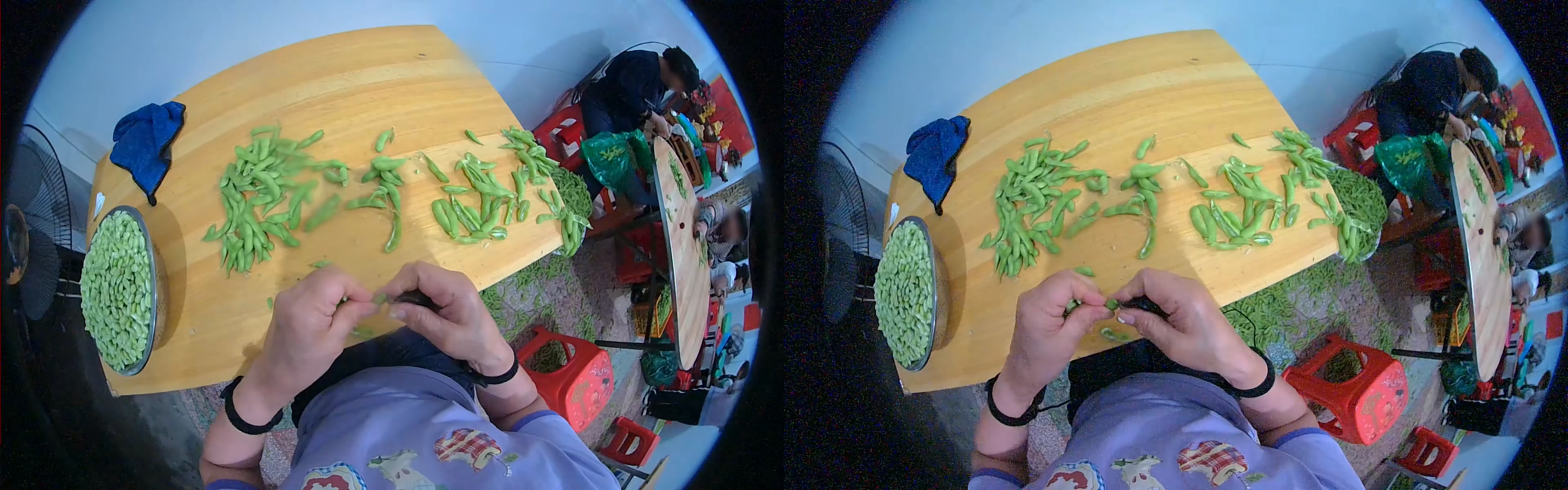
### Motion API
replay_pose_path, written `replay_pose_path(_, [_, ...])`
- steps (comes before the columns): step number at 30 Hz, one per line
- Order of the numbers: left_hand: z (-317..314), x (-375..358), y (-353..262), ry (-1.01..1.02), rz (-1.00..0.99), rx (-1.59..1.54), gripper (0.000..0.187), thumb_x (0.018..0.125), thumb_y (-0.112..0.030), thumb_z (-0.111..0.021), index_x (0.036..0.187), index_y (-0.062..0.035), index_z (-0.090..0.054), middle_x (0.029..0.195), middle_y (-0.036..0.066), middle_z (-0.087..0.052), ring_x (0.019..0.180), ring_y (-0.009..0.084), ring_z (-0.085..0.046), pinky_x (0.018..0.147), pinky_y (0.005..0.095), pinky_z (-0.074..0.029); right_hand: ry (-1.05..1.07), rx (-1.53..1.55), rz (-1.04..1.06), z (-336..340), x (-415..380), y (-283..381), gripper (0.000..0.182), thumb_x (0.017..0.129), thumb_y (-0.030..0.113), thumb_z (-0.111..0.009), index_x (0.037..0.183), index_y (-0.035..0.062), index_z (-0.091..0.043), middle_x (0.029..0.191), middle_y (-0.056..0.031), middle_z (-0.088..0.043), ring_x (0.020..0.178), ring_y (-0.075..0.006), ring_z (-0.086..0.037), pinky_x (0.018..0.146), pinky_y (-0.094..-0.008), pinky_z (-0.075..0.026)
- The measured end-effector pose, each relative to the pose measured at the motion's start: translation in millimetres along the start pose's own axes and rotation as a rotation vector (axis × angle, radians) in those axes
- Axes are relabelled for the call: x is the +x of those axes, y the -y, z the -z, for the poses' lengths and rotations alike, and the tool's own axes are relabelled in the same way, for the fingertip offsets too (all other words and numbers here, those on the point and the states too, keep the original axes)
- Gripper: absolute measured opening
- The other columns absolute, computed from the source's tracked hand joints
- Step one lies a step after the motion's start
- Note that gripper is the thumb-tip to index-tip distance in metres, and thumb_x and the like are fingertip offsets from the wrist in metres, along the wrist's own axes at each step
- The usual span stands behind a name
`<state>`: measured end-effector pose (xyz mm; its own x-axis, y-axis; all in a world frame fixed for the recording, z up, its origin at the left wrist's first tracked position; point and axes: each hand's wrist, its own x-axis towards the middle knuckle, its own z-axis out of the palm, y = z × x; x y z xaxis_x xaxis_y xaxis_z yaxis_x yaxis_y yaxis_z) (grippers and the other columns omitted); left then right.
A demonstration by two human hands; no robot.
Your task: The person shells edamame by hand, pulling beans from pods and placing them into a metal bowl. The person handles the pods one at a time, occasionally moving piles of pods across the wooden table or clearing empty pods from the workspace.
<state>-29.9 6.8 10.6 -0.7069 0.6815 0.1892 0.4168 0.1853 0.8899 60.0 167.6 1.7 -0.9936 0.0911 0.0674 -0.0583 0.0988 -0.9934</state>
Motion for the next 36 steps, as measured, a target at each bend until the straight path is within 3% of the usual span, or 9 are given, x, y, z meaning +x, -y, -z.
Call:
replay_pose_path(8, [5,-1,2,0.064,-0.113,0.09,0.011,0.071,0.001,-0.062,0.076,-0.0011,-0.052,0.068,0.009,-0.054,0.062,0.0221,-0.056,0.055,0.0324,-0.043,0.015,-0.132,0.005,-1,-1,2,0.013,0.08,0.004,-0.06,0.09,-0.0014,-0.055,0.076,-0.0065,-0.057,0.07,-0.0112,-0.054,0.062,-0.0247,-0.044])
replay_pose_path(11, [5,-4,4,0.134,0.18,-0.184,0.011,0.074,0.002,-0.062,0.076,-0.0014,-0.051,0.067,0.005,-0.054,0.059,0.015,-0.054,0.052,0.0273,-0.042,0.055,0.118,-0.044,1,0,-2,0.012,0.08,0.002,-0.06,0.09,-0.0008,-0.054,0.08,-0.0033,-0.057,0.074,-0.009,-0.053,0.065,-0.0224,-0.043])
replay_pose_path(13, [3,-3,8,0.199,0.451,-0.769,0.012,0.077,-0.001,-0.063,0.078,-0.0029,-0.051,0.067,0.003,-0.053,0.056,0.01,-0.05,0.049,0.0217,-0.038,0.103,0.321,-0.174,2,1,3,0.011,0.08,0.001,-0.059,0.09,-0.0001,-0.054,0.083,-0.001,-0.056,0.077,-0.0076,-0.052,0.069,-0.0211,-0.042])
replay_pose_path(19, [-8,-12,26,0.282,0.55,-1.412,0.018,0.076,-0.01,-0.066,0.08,-0.0041,-0.05,0.072,0.005,-0.054,0.05,0.0078,-0.045,0.042,0.0184,-0.033,0.168,0.441,-0.037,1,5,-5,0.011,0.078,0.0,-0.059,0.089,0.0003,-0.056,0.083,-0.0018,-0.058,0.078,-0.0091,-0.053,0.072,-0.0233,-0.042])
replay_pose_path(25, [-19,-24,21,0.203,0.634,-1.573,0.015,0.081,-0.013,-0.062,0.089,-0.0055,-0.052,0.068,0.005,-0.053,0.052,0.0079,-0.042,0.047,0.0189,-0.03,0.288,-0.044,0.375,16,20,-8,0.011,0.076,0.0,-0.059,0.087,-0.0008,-0.057,0.078,-0.0048,-0.059,0.076,-0.0108,-0.055,0.066,-0.0256,-0.042])
replay_pose_path(28, [-22,-27,19,0.181,0.605,-1.622,0.015,0.082,-0.013,-0.061,0.091,-0.006,-0.051,0.07,0.004,-0.053,0.053,0.0082,-0.043,0.048,0.0194,-0.032,0.284,0.003,0.368,14,24,-14,0.01,0.075,0.005,-0.062,0.081,-0.0009,-0.057,0.072,-0.0031,-0.057,0.067,-0.0122,-0.053,0.062,-0.0254,-0.041])
replay_pose_path(32, [-15,-24,16,-0.053,0.553,-1.112,0.015,0.079,-0.008,-0.063,0.09,-0.006,-0.053,0.071,0.003,-0.053,0.056,0.0096,-0.047,0.049,0.0212,-0.035,0.129,0.033,0.02,1,9,2,0.014,0.077,0.008,-0.061,0.087,-0.0016,-0.056,0.074,-0.0093,-0.058,0.066,-0.0148,-0.054,0.06,-0.0281,-0.042])
replay_pose_path(34, [-10,-21,11,-0.094,0.092,-0.196,0.017,0.074,-0.003,-0.065,0.088,-0.006,-0.055,0.07,0.002,-0.053,0.06,0.0113,-0.052,0.052,0.0244,-0.04,0.017,-0.077,-0.187,-5,6,12,0.015,0.078,0.011,-0.061,0.084,-0.0019,-0.056,0.069,-0.0112,-0.056,0.061,-0.0163,-0.052,0.057,-0.029,-0.041])
replay_pose_path(36, [-6,-21,5,-0.102,0.035,-0.047,0.019,0.069,0.001,-0.067,0.084,-0.0035,-0.058,0.072,0.003,-0.056,0.067,0.0119,-0.055,0.062,0.0245,-0.046,0.025,-0.136,-0.171,-7,4,21,0.014,0.077,0.01,-0.062,0.082,-0.0018,-0.057,0.067,-0.0114,-0.056,0.06,-0.0171,-0.052,0.056,-0.0294,-0.041])
